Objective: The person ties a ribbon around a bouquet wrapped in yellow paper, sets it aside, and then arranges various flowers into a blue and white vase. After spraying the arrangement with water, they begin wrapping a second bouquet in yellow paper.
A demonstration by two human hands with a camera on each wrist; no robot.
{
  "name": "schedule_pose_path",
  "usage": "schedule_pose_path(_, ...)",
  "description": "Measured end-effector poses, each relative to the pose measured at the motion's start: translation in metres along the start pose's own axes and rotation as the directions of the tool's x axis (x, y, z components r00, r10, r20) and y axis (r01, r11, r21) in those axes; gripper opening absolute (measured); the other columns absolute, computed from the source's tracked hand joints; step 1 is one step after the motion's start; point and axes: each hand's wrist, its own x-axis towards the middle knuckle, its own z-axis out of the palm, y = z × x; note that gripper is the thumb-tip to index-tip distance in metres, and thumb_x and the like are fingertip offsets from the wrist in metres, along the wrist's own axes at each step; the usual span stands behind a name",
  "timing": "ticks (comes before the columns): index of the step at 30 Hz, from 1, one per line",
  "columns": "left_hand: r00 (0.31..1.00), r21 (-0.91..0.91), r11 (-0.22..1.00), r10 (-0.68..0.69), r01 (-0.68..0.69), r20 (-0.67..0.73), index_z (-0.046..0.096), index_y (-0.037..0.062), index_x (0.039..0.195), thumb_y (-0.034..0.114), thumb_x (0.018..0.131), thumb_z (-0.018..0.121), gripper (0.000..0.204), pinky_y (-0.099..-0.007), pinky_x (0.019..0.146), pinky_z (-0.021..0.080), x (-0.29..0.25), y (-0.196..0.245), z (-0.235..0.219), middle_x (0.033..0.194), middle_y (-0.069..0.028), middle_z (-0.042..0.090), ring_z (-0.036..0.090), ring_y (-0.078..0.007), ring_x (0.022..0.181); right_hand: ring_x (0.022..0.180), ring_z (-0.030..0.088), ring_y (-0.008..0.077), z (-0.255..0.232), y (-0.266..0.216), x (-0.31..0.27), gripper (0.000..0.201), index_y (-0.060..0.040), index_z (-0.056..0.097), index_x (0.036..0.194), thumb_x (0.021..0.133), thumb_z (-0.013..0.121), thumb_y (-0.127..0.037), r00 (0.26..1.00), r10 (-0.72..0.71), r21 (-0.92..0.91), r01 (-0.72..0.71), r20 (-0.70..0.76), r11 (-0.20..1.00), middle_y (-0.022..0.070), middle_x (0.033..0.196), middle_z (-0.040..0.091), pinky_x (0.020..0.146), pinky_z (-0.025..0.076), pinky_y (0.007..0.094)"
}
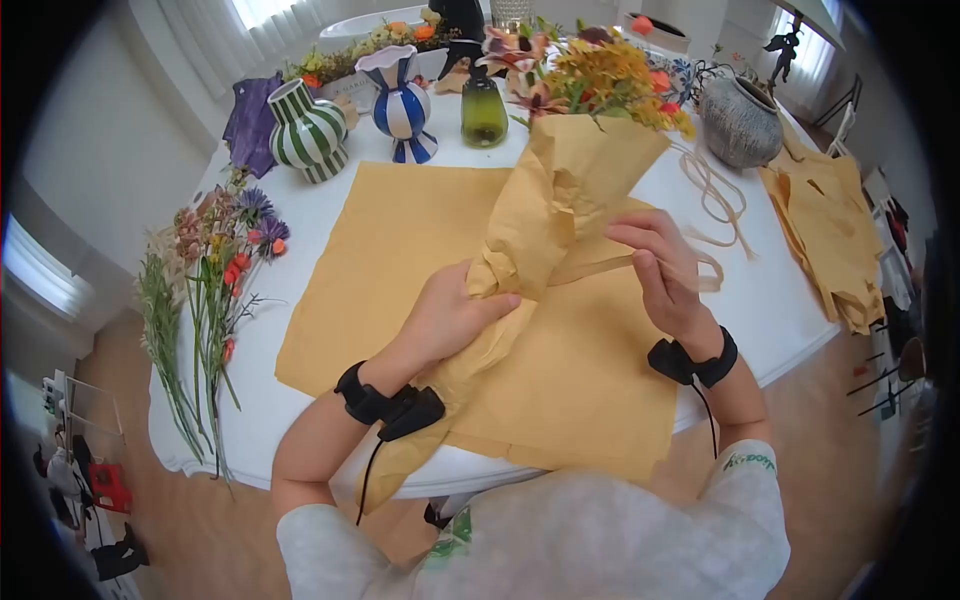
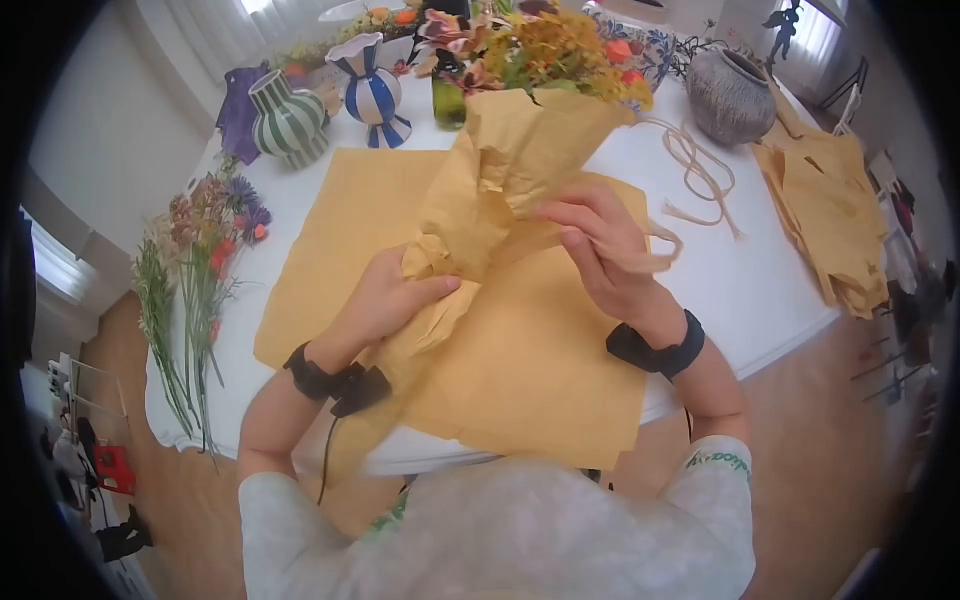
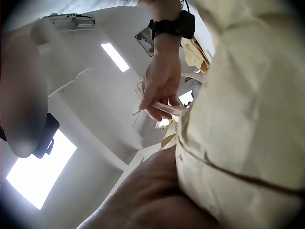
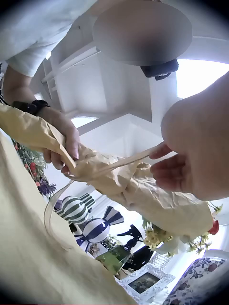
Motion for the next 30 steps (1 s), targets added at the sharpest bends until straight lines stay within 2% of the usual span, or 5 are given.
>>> schedule_pose_path(2,0.994,0.111,0.994,-0.02,0.008,0.108,0.055,0.0046,0.108,0.015,0.075,0.062,0.035,-0.0278,0.076,0.044,-0.004,-0.003,0.007,0.096,-0.0083,0.062,0.058,-0.0186,0.084,0.115,0.042,0.0298,0.004,-0.023,0.006,0.031,-0.0128,0.056,0.112,0.082,0.055,-0.018,0.934,-0.344,-0.658,0.32,0.099,0.682,0.0114,0.123,0.048,0.096,0.032,0.0391)
schedule_pose_path(11,0.966,0.42,0.907,-0.083,-0.028,0.244,0.056,0.0032,0.102,0.024,0.07,0.066,0.04,-0.0367,0.071,0.046,0.008,-0.047,0.023,0.086,-0.0176,0.062,0.059,-0.0323,0.08,0.099,0.055,0.0205,0.05,0.031,0.007,0.025,-0.0096,0.058,0.102,0.081,0.055,-0.022,0.909,-0.294,-0.606,0.417,0.297,0.678,0.0038,0.108,0.059,0.089,0.039,0.0379)
schedule_pose_path(14,0.973,0.558,0.828,-0.085,-0.052,0.217,0.058,-0.0001,0.095,0.024,0.07,0.067,0.035,-0.0327,0.059,0.044,0.009,-0.043,0.026,0.069,-0.0135,0.059,0.058,-0.0216,0.065,0.092,0.056,0.0194,0.056,0.031,0.007,0.021,-0.0087,0.058,0.097,0.081,0.056,-0.02,0.901,-0.289,-0.566,0.428,0.322,0.705,0.003,0.101,0.06,0.082,0.041,0.0349)
schedule_pose_path(27,0.932,0.471,0.881,-0.208,0.047,0.297,0.055,-0.0024,0.104,0.024,0.065,0.071,0.05,-0.0299,0.066,0.043,0.019,-0.045,0.017,0.077,-0.013,0.06,0.056,-0.0191,0.075,0.088,0.052,0.0185,0.048,0.025,0.022,0.037,-0.0136,0.055,0.104,0.068,0.057,-0.005,0.797,-0.144,-0.531,0.513,0.587,0.675,0.0026,0.093,0.053,0.078,0.039,0.03)
schedule_pose_path(30,0.937,0.384,0.922,-0.094,-0.045,0.335,0.06,-0.0008,0.096,0.027,0.063,0.07,0.044,-0.034,0.069,0.046,0.019,-0.047,0.017,0.081,-0.0177,0.062,0.059,-0.0275,0.077,0.084,0.053,0.0211,0.043,0.015,0.034,0.025,-0.0108,0.055,0.095,0.071,0.057,-0.006,0.739,-0.187,-0.391,0.532,0.647,0.751,0.0044,0.087,0.054,0.073,0.041,0.0318)
